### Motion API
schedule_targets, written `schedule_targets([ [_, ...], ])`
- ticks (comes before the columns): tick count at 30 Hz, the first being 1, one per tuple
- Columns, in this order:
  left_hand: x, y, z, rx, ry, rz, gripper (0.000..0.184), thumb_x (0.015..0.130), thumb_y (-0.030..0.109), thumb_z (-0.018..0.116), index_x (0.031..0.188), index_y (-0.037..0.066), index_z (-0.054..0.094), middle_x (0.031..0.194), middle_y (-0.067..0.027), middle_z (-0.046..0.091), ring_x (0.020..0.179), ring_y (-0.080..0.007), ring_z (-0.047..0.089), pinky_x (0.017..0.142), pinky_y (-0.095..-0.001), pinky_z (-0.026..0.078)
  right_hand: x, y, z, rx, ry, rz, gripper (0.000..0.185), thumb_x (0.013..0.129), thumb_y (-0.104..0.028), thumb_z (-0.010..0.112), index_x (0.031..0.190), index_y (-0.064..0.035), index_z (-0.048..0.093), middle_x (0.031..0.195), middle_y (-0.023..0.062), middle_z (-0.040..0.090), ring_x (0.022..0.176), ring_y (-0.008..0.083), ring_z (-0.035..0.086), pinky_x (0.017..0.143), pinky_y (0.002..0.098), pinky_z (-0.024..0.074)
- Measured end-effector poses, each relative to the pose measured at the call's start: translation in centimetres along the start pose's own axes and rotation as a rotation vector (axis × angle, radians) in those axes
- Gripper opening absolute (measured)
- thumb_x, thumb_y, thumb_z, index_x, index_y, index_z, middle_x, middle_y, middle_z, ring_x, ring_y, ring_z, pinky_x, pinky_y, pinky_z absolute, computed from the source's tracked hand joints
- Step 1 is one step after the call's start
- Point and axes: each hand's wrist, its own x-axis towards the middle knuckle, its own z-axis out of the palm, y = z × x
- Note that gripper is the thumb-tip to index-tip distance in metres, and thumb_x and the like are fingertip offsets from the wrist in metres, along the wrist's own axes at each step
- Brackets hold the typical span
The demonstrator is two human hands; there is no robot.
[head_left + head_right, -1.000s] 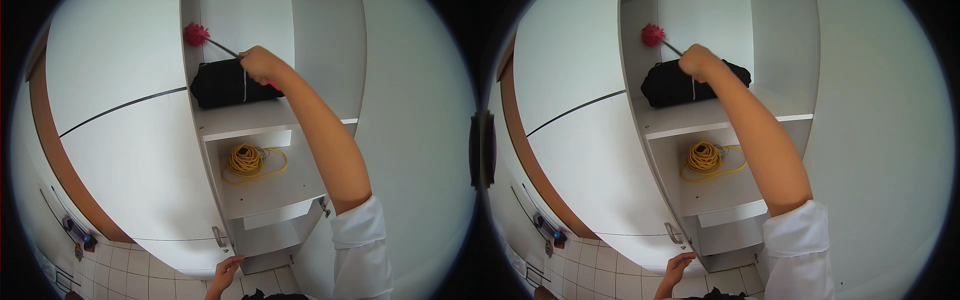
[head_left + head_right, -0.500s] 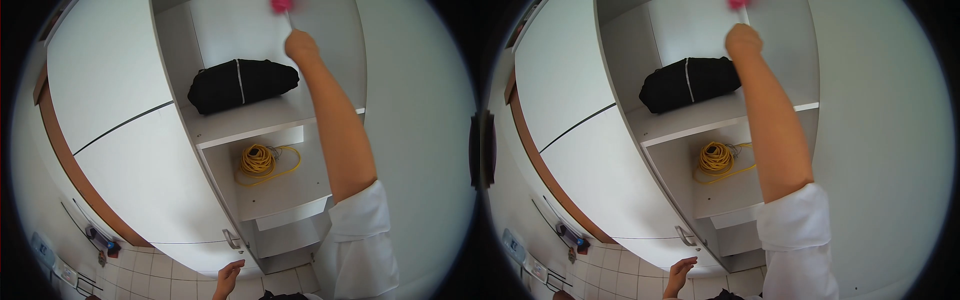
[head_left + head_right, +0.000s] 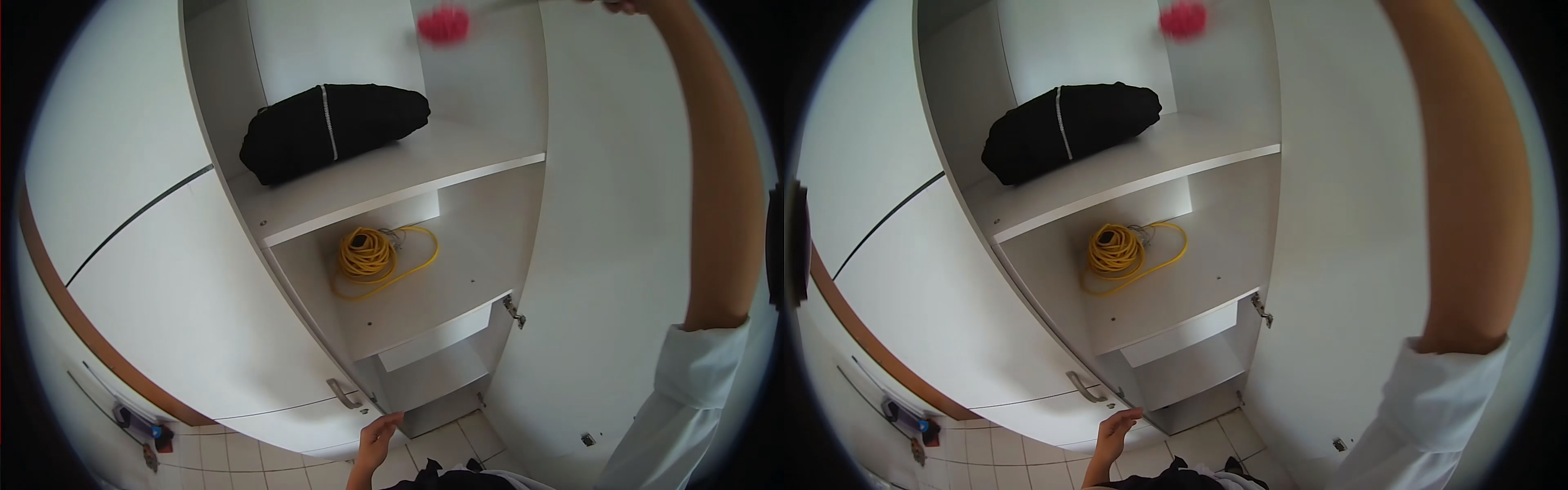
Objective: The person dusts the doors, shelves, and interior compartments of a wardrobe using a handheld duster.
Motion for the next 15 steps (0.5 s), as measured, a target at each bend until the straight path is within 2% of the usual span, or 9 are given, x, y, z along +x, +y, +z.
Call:
schedule_targets([
  [2,0.7,-0.5,-0.1,-0.012,-0.036,0.023,0.022,0.08,0.002,0.042,0.098,-0.001,0.054,0.096,-0.0087,0.057,0.091,-0.014,0.051,0.081,-0.0244,0.037,-2.9,1.2,0.9,-0.138,0.544,-0.051,0.033,0.076,-0.018,0.05,0.109,-0.0131,0.051,0.089,0.0176,0.058,0.073,0.023,0.056,0.063,0.038,0.044],
  [3,0.9,-1.0,-0.1,-0.019,-0.059,0.038,0.022,0.08,0.003,0.042,0.098,0.0,0.054,0.096,-0.0085,0.057,0.09,-0.0139,0.051,0.08,-0.0245,0.037,-3.5,2.3,2.1,-0.159,0.546,-0.052,0.033,0.076,-0.018,0.05,0.109,-0.0131,0.051,0.089,0.0176,0.058,0.073,0.023,0.056,0.063,0.038,0.044],
  [5,0.9,-1.7,-0.2,-0.052,-0.093,0.049,0.022,0.081,0.005,0.043,0.098,0.001,0.055,0.095,-0.0082,0.057,0.09,-0.0139,0.052,0.079,-0.0245,0.038,-4.4,5.3,5.8,-0.333,0.769,-0.159,0.032,0.082,-0.013,0.038,0.113,-0.0189,0.046,0.077,0.016,0.057,0.07,0.0289,0.056,0.061,0.0365,0.0453],
  [6,1.0,-2.0,-0.4,-0.059,-0.107,0.047,0.021,0.081,0.005,0.043,0.098,0.001,0.055,0.095,-0.0082,0.057,0.089,-0.0142,0.052,0.079,-0.0246,0.038,-6.3,6.8,7.5,-0.323,0.696,-0.238,0.034,0.082,-0.014,0.04,0.114,-0.025,0.044,0.074,0.0182,0.054,0.065,0.0305,0.053,0.059,0.0392,0.0434],
  [7,0.8,-2.4,-0.6,-0.066,-0.121,0.04,0.021,0.081,0.006,0.043,0.098,0.001,0.055,0.095,-0.0082,0.057,0.089,-0.0145,0.052,0.078,-0.0246,0.039,-9.9,5.4,8.8,-0.306,0.532,-0.155,0.03,0.08,-0.011,0.041,0.108,-0.0172,0.051,0.069,0.0193,0.055,0.061,0.0316,0.054,0.059,0.0378,0.0446],
  [9,0.8,-2.8,-1.3,-0.048,-0.143,0.047,0.021,0.081,0.006,0.043,0.098,0.001,0.055,0.095,-0.0083,0.058,0.089,-0.0147,0.053,0.077,-0.0247,0.039,-15.1,5.0,11.0,-0.411,0.312,-0.172,0.034,0.078,-0.005,0.046,0.108,-0.0196,0.052,0.061,0.017,0.053,0.055,0.0235,0.053,0.057,0.0346,0.0443],
  [11,0.6,-3.1,-1.7,-0.025,-0.152,0.052,0.021,0.081,0.006,0.043,0.098,0.0,0.055,0.095,-0.0083,0.058,0.089,-0.0148,0.053,0.077,-0.0248,0.039,-18.6,4.7,9.9,-0.326,0.247,-0.152,0.035,0.079,-0.004,0.045,0.11,-0.0196,0.05,0.061,0.0146,0.054,0.048,0.0196,0.048,0.053,0.0329,0.0423],
  [14,0.5,-3.1,-2.5,-0.032,-0.18,0.082,0.021,0.081,0.007,0.042,0.098,0.0,0.054,0.095,-0.0088,0.058,0.088,-0.0146,0.053,0.077,-0.0249,0.039,-21.0,5.6,8.9,-0.277,0.378,0.224,0.036,0.083,-0.004,0.041,0.115,-0.0175,0.045,0.055,0.0123,0.048,0.043,0.0177,0.036,0.046,0.0289,0.0355],
  [15,0.5,-3.2,-2.6,-0.057,-0.194,0.071,0.021,0.082,0.007,0.042,0.098,0.0,0.054,0.095,-0.0089,0.058,0.088,-0.0146,0.053,0.078,-0.0249,0.039,-21.7,7.1,10.3,-0.286,0.372,0.232,0.036,0.083,-0.004,0.041,0.115,-0.0175,0.045,0.055,0.0123,0.048,0.043,0.0177,0.036,0.046,0.0289,0.0355],
])
